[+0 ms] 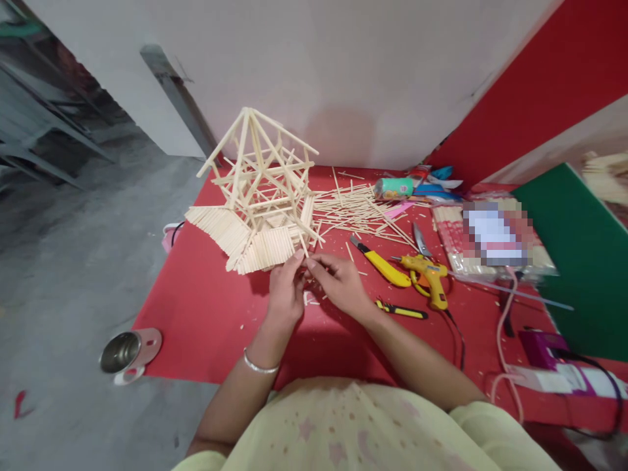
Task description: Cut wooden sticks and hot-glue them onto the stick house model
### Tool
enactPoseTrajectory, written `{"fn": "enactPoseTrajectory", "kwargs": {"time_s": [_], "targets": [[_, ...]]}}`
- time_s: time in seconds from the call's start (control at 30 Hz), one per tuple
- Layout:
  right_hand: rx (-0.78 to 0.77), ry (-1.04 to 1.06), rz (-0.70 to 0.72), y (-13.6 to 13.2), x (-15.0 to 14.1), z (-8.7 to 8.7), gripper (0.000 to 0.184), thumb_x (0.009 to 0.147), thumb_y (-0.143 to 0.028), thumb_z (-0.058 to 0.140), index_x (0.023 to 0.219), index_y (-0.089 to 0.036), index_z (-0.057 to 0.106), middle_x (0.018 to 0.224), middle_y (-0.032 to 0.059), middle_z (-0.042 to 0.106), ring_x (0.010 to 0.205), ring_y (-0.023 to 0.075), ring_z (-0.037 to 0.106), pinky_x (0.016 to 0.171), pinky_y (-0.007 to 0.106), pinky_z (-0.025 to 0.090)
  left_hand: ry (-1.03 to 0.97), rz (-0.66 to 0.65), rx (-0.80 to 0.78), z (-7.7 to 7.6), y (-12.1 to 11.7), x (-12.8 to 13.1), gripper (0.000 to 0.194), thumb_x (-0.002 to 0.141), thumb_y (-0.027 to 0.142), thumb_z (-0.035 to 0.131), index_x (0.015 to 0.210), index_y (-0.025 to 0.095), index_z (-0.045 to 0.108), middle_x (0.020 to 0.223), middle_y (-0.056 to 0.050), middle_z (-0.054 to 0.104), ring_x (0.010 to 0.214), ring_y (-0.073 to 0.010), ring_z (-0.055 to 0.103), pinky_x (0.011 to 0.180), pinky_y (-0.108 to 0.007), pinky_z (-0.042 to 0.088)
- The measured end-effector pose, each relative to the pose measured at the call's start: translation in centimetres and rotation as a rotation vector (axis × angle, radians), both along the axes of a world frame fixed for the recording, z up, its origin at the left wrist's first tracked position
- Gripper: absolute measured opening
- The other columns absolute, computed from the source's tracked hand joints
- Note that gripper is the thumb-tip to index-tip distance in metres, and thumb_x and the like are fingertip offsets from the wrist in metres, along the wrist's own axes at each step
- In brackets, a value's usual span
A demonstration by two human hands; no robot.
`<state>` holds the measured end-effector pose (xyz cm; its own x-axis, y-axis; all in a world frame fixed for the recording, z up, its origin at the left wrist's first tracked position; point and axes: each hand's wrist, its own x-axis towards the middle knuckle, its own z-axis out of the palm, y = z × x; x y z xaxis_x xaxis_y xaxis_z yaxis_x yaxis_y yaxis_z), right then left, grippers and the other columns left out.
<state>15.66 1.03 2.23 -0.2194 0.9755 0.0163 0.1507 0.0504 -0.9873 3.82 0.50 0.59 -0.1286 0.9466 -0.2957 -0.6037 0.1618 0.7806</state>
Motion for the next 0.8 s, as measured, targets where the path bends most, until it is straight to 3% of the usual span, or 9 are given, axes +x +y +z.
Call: {"fn": "enactPoseTrajectory", "kwargs": {"time_s": [0.07, 0.17, 0.23, 0.27, 0.33, 0.4, 0.53, 0.67, 0.8], "targets": [[0.027, -0.148, 0.027, -1.5, 2.1, -0.1, 0.029, 0.098, -0.039, 0.05, 0.088, -0.02, 0.068, 0.079, 0.0016, 0.07, 0.071, 0.0145, 0.063, 0.07, 0.025, 0.047, 0.172, -0.121, 0.034, -1.2, -2.1, -0.2, 0.027, 0.085, 0.046, 0.069, 0.082, 0.019, 0.07, 0.075, -0.003, 0.065, 0.064, -0.0142, 0.056, 0.062, -0.028, 0.047], [0.068, -0.483, 0.118, -4.0, 5.6, -0.7, 0.028, 0.099, -0.032, 0.048, 0.082, -0.019, 0.067, 0.08, 0.0029, 0.07, 0.073, 0.0141, 0.061, 0.071, 0.025, 0.042, 0.749, -0.125, 0.244, -3.0, -4.8, -0.5, 0.023, 0.083, 0.038, 0.074, 0.067, 0.021, 0.069, 0.07, -0.005, 0.063, 0.071, -0.0193, 0.058, 0.076, -0.034, 0.048], [0.071, -0.612, 0.207, -5.3, 7.3, -1.0, 0.028, 0.099, -0.029, 0.048, 0.08, -0.019, 0.066, 0.079, 0.0033, 0.07, 0.071, 0.0135, 0.06, 0.071, 0.025, 0.04, 1.007, -0.238, 0.477, -3.6, -5.4, -0.5, 0.009, 0.082, 0.031, 0.075, 0.088, 0.025, 0.078, 0.092, -0.009, 0.072, 0.094, -0.0266, 0.064, 0.093, -0.041, 0.046], [0.068, -0.632, 0.241, -5.8, 7.9, -1.1, 0.029, 0.099, -0.029, 0.047, 0.079, -0.019, 0.066, 0.079, 0.0032, 0.07, 0.071, 0.0132, 0.059, 0.07, 0.025, 0.039, 1.064, -0.329, 0.584, -3.7, -5.4, -0.3, 0.017, 0.083, 0.028, 0.073, 0.099, 0.027, 0.078, 0.103, -0.011, 0.074, 0.104, -0.0288, 0.064, 0.099, -0.044, 0.043], [0.052, -0.616, 0.254, -6.4, 8.6, -1.1, 0.031, 0.1, -0.029, 0.046, 0.078, -0.019, 0.065, 0.077, 0.0026, 0.069, 0.069, 0.0128, 0.058, 0.069, 0.024, 0.038, 1.07, -0.517, 0.729, -3.7, -4.9, 0.1, 0.027, 0.088, 0.023, 0.066, 0.111, 0.03, 0.076, 0.109, -0.011, 0.075, 0.106, -0.0282, 0.066, 0.102, -0.045, 0.041], [0.031, -0.57, 0.204, -6.7, 9.0, -0.9, 0.036, 0.102, -0.033, 0.043, 0.077, -0.019, 0.064, 0.076, 0.0019, 0.068, 0.068, 0.0125, 0.058, 0.068, 0.024, 0.039, 1.029, -0.61, 0.759, -3.5, -4.4, 0.7, 0.026, 0.092, 0.02, 0.06, 0.109, 0.03, 0.077, 0.101, -0.009, 0.078, 0.094, -0.0251, 0.07, 0.097, -0.043, 0.045], [0.089, -0.611, 0.051, -6.8, 10.6, -0.8, 0.046, 0.106, -0.045, 0.038, 0.081, -0.019, 0.066, 0.079, 0.0033, 0.068, 0.074, 0.0142, 0.061, 0.071, 0.025, 0.041, 0.898, -0.58, 0.525, -2.9, -3.9, 1.8, 0.017, 0.092, 0.028, 0.063, 0.099, 0.026, 0.078, 0.094, -0.009, 0.079, 0.085, -0.0241, 0.073, 0.086, -0.038, 0.052], [0.18, -0.941, -0.182, -7.0, 13.3, -1.5, 0.038, 0.104, -0.042, 0.044, 0.094, -0.018, 0.072, 0.094, 0.0082, 0.073, 0.09, 0.02, 0.066, 0.079, 0.029, 0.042, 0.514, -0.508, 0.2, -2.6, -3.4, 2.9, 0.02, 0.089, 0.037, 0.069, 0.097, 0.019, 0.072, 0.085, -0.008, 0.078, 0.073, -0.0242, 0.075, 0.074, -0.039, 0.059], [0.18, -1.108, -0.188, -8.1, 15.1, -2.0, 0.034, 0.102, -0.044, 0.049, 0.1, -0.022, 0.074, 0.099, 0.0071, 0.075, 0.093, 0.0205, 0.068, 0.076, 0.03, 0.042, 0.362, -0.404, 0.18, -3.5, -2.5, 3.5, 0.024, 0.085, 0.038, 0.074, 0.095, 0.016, 0.071, 0.088, -0.008, 0.077, 0.074, -0.0222, 0.075, 0.076, -0.04, 0.062]]}}
